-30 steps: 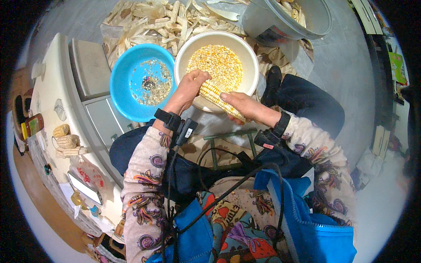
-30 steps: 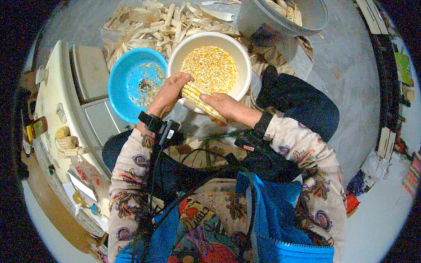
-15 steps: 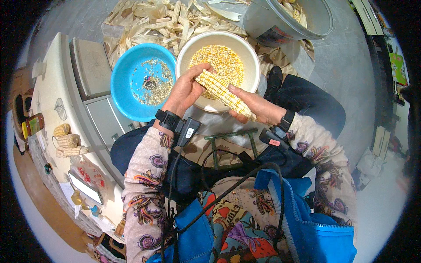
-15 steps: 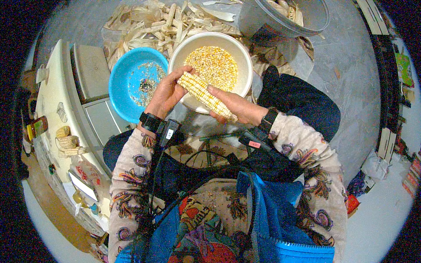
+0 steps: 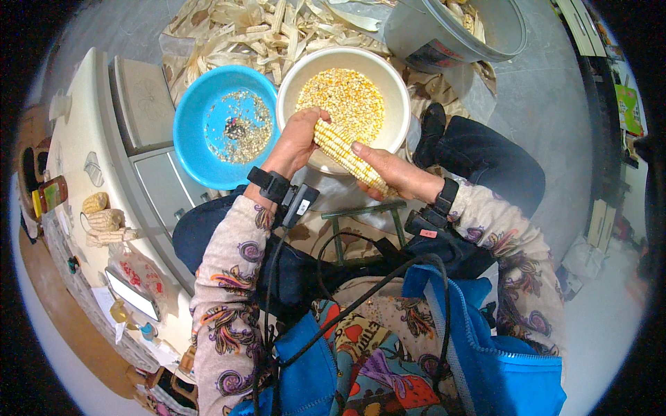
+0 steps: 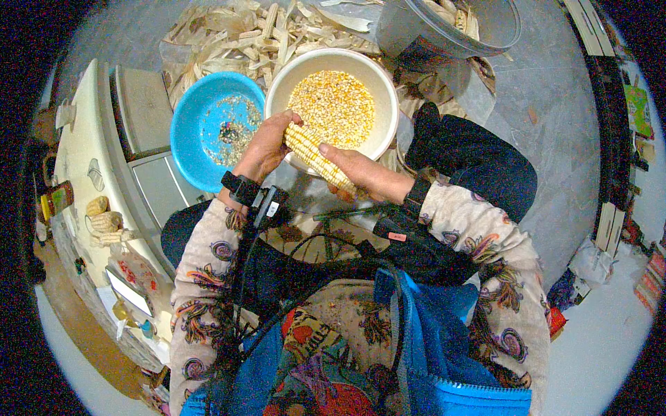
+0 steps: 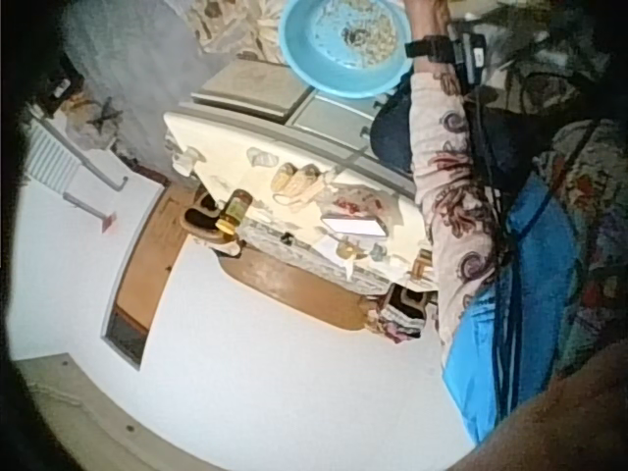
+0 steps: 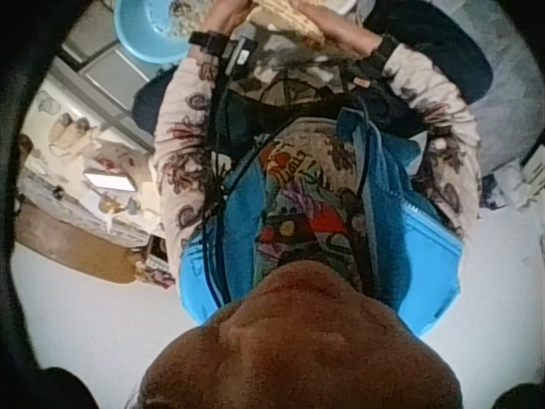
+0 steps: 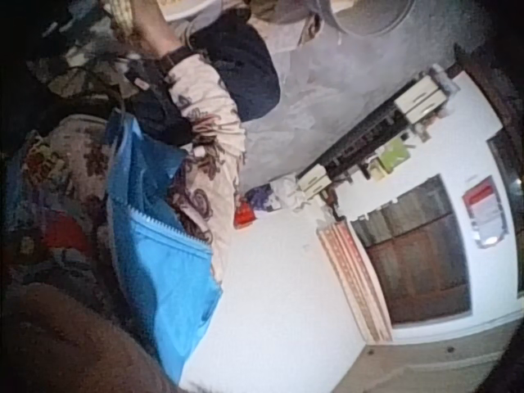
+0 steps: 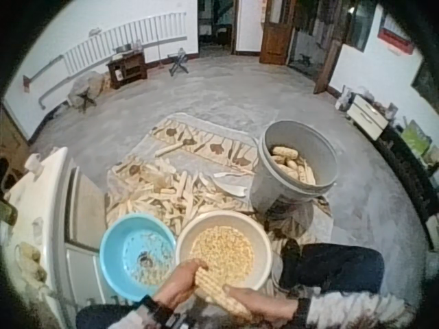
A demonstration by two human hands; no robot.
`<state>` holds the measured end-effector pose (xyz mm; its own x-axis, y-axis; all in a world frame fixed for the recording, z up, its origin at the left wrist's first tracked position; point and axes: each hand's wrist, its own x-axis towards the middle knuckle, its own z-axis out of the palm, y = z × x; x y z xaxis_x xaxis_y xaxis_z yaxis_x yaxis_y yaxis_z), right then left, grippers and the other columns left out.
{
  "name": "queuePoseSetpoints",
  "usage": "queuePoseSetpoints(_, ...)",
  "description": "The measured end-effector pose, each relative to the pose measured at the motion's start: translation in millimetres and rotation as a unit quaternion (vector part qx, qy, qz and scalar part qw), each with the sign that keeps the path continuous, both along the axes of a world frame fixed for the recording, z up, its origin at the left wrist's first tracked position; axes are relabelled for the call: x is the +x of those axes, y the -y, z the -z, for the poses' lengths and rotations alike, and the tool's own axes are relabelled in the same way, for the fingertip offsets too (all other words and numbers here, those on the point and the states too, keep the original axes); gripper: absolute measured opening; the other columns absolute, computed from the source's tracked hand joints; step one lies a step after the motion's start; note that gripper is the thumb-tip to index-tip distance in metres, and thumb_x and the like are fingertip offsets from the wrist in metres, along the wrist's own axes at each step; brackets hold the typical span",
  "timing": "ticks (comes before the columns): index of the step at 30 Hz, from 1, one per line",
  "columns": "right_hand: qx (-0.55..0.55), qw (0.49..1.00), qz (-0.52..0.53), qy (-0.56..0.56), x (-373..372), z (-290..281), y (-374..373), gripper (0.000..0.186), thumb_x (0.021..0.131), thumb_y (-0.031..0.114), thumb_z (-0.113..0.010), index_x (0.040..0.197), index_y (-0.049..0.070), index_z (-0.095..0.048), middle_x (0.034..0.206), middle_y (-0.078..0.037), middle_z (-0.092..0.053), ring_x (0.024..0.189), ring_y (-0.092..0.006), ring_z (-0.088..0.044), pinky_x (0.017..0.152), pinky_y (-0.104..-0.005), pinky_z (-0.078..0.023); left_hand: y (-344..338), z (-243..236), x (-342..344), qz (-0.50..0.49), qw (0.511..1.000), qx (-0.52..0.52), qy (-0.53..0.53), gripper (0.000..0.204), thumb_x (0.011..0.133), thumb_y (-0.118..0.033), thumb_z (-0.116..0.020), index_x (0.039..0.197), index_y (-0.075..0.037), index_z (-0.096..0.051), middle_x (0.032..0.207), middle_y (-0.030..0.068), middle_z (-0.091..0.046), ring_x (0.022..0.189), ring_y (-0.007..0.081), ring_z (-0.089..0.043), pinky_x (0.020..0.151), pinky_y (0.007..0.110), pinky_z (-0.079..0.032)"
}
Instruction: The person removes corn kernels from a cob by hand, placing the kernels into a white bowl. The person holds the cob with both hands and rotates it while pulling off the kernels.
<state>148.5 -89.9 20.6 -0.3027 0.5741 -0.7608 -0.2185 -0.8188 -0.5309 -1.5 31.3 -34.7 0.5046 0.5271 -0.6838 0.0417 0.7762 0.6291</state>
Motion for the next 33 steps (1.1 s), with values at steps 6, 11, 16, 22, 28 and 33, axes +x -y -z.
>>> queuePoseSetpoints(6,0.047,0.998,0.000,0.033,0,-2,-1,0.054,0.088,0.055,-0.038,0.099,0.004,-0.050,0.059,-0.003,-0.049,0.041,-0.0080,-0.045,0.035,-0.0195,-0.037,0,-13,-1,0.010,0.999,-0.023,0.046,0.027,0.093,-0.027,-0.042,0.088,-0.003,-0.055,0.086,0.0077,-0.057,0.079,0.0162,-0.056,0.073,0.030,-0.048)
queuePoseSetpoints(11,-0.005,1.000,0.024,-0.001,12,-3,-6,0.053,0.088,0.055,-0.039,0.100,0.005,-0.051,0.061,-0.002,-0.051,0.042,-0.0074,-0.047,0.034,-0.0188,-0.037,-3,-29,-4,0.090,0.993,0.041,0.061,0.024,0.091,-0.024,-0.048,0.103,-0.003,-0.050,0.098,0.0055,-0.055,0.084,0.0132,-0.056,0.076,0.029,-0.049)
queuePoseSetpoints(16,-0.010,1.000,-0.021,-0.002,11,-4,-4,0.053,0.087,0.058,-0.037,0.101,0.010,-0.053,0.060,0.001,-0.049,0.044,-0.0072,-0.045,0.038,-0.0210,-0.038,1,-15,-6,0.090,0.995,0.052,0.004,0.021,0.091,-0.027,-0.048,0.094,-0.008,-0.055,0.088,0.0004,-0.056,0.080,0.0102,-0.053,0.070,0.025,-0.046)
queuePoseSetpoints(22,0.014,1.000,-0.008,-0.002,8,-4,-4,0.052,0.089,0.054,-0.037,0.097,0.004,-0.052,0.060,-0.002,-0.051,0.040,-0.0073,-0.046,0.034,-0.0194,-0.037,1,-13,-4,0.088,0.996,0.027,-0.013,0.022,0.091,-0.030,-0.046,0.091,-0.009,-0.055,0.084,-0.0007,-0.055,0.074,0.0097,-0.052,0.065,0.024,-0.045)
queuePoseSetpoints(28,0.006,0.999,-0.037,0.007,17,-8,-5,0.053,0.088,0.057,-0.037,0.103,0.009,-0.053,0.062,0.001,-0.049,0.046,-0.0070,-0.046,0.039,-0.0205,-0.038,5,-28,0,0.068,0.997,0.044,-0.004,0.024,0.091,-0.028,-0.049,0.100,-0.006,-0.055,0.085,0.0013,-0.059,0.077,0.0108,-0.056,0.070,0.024,-0.047)
queuePoseSetpoints(33,0.007,1.000,-0.004,0.017,7,-7,-3,0.052,0.089,0.053,-0.038,0.099,0.003,-0.052,0.059,-0.002,-0.050,0.041,-0.0075,-0.045,0.036,-0.0189,-0.036,6,-16,3,0.078,0.995,0.066,-0.016,0.029,0.090,-0.024,-0.050,0.106,0.001,-0.051,0.099,0.0093,-0.057,0.086,0.0135,-0.058,0.071,0.026,-0.048)
